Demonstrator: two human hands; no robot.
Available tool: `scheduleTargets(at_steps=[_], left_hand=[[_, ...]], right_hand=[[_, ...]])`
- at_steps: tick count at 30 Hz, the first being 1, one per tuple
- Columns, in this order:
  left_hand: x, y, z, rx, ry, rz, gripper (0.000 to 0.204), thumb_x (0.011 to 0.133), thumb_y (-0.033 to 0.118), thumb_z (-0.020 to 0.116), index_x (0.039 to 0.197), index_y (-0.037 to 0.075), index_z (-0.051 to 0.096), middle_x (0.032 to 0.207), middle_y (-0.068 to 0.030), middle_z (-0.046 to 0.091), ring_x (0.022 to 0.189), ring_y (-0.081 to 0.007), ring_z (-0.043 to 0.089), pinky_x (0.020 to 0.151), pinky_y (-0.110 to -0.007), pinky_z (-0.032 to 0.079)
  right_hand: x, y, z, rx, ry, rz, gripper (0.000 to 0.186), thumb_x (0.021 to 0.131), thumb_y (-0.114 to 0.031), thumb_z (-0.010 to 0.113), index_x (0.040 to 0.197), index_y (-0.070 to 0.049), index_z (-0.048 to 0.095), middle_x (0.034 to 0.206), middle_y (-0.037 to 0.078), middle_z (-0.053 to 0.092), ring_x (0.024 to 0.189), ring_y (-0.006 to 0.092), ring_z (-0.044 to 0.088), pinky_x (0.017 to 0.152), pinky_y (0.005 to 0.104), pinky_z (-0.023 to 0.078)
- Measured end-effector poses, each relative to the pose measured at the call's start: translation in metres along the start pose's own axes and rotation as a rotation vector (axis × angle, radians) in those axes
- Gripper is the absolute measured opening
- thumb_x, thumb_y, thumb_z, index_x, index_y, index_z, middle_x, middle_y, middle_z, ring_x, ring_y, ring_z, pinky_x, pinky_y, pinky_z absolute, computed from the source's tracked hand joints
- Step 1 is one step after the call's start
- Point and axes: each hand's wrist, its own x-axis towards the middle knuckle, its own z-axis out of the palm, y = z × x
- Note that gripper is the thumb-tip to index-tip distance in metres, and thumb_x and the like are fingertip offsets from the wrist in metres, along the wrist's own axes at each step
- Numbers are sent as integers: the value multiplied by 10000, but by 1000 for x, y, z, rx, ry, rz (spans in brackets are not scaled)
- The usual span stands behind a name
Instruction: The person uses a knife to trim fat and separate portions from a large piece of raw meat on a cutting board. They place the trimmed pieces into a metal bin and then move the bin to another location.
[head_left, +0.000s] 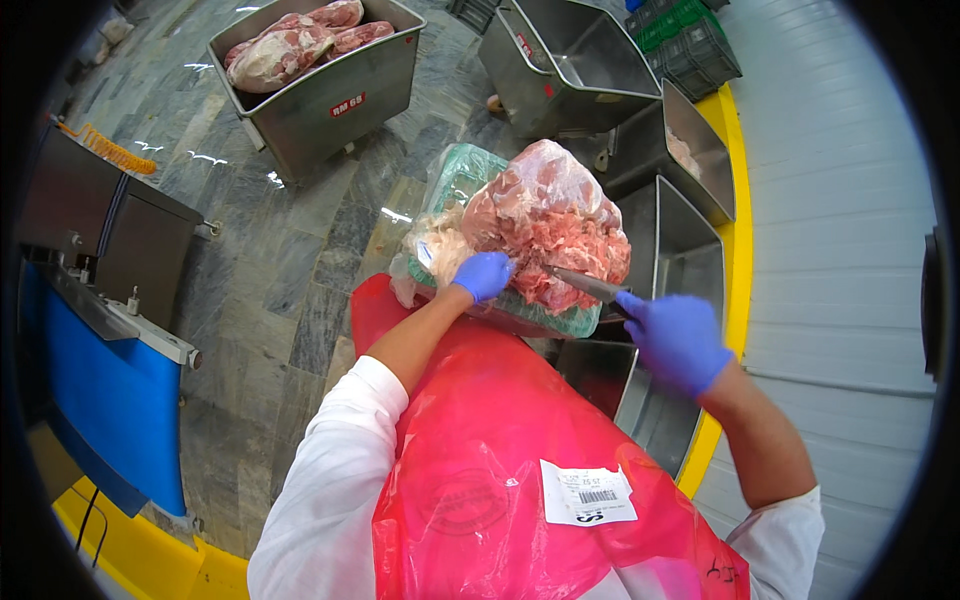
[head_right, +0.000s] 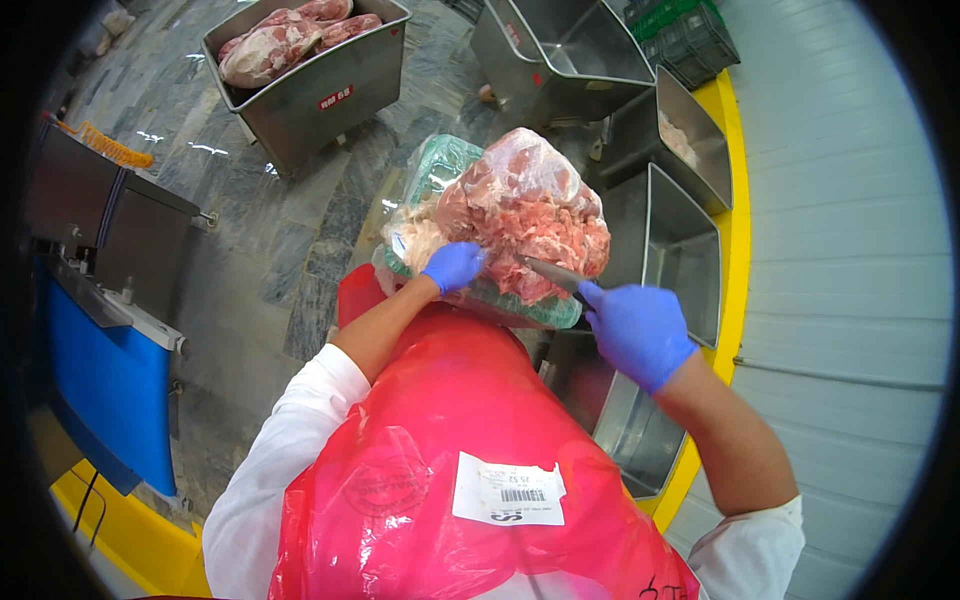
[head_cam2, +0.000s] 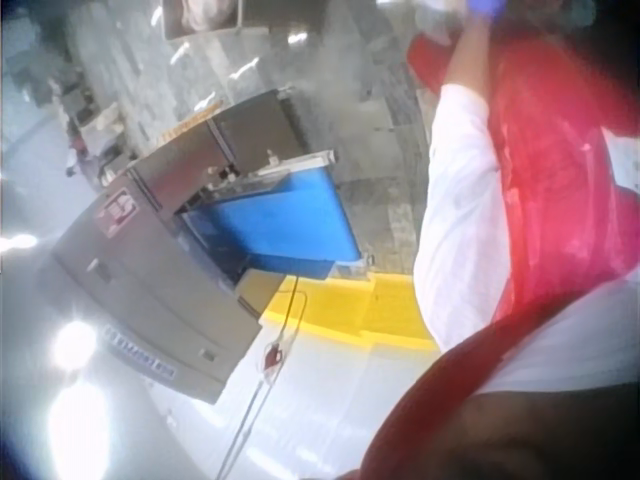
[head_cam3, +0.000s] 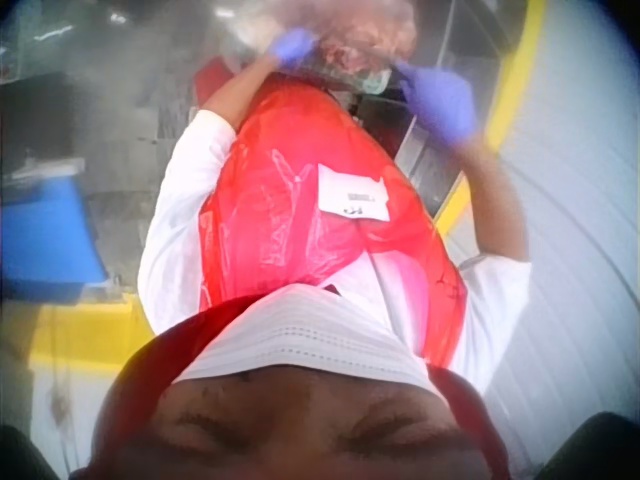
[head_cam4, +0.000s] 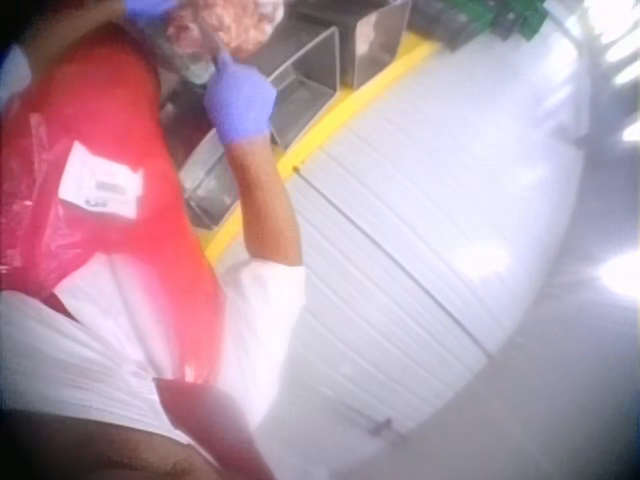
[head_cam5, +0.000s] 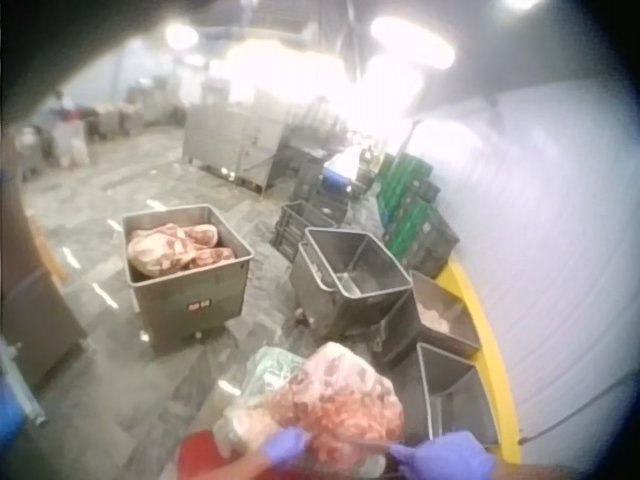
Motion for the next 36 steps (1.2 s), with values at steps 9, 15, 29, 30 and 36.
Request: scheduleTargets(at_steps=[9, 15, 29, 30, 36], left_hand=[[8, -11, -28, 51, -49, -18, 445, 1028, 477, 578, 1038, 70, 760, 1088, -235, 754, 1005, -457, 714, 901, -560, 560], [9, -24, -30, -39, 1, -22, 406, 1017, 453, 606, 1068, 81, 760, 1101, -230, 755, 1005, -455, 715, 903, -561, 560], [8, -35, -29, -96, 40, -80, 318, 1006, 401, 634, 1095, 115, 740, 1049, -221, 750, 973, -457, 707, 862, -538, 566], [9, -37, -27, -81, 36, -72, 316, 1007, 399, 634, 1094, 115, 740, 1047, -220, 750, 972, -457, 707, 860, -538, 566], [9, -27, -31, -85, 45, -101, 319, 1014, 398, 638, 1080, 108, 752, 1035, -221, 750, 964, -459, 706, 853, -532, 563]], right_hand=[[125, 3, -79, -226, -366, -122, 211, 924, -310, 693, 1075, -247, 825, 968, 135, 782, 888, 368, 750, 793, 474, 603], [150, 24, -31, -60, -404, -209, 275, 924, -324, 699, 1174, -318, 812, 1018, 124, 789, 916, 377, 750, 823, 466, 609], [4, -45, 143, -73, 84, 34, 652, 913, -142, 620, 1558, -171, 532, 805, 121, 582, 559, 270, 657, 486, 431, 528], [-1, -45, 156, -40, 102, 53, 657, 922, -145, 615, 1571, -184, 521, 803, 122, 578, 553, 273, 653, 481, 433, 523], [-20, -65, 215, 113, 184, 190, 661, 968, -153, 592, 1611, -255, 479, 791, 132, 556, 516, 291, 617, 456, 439, 503]])
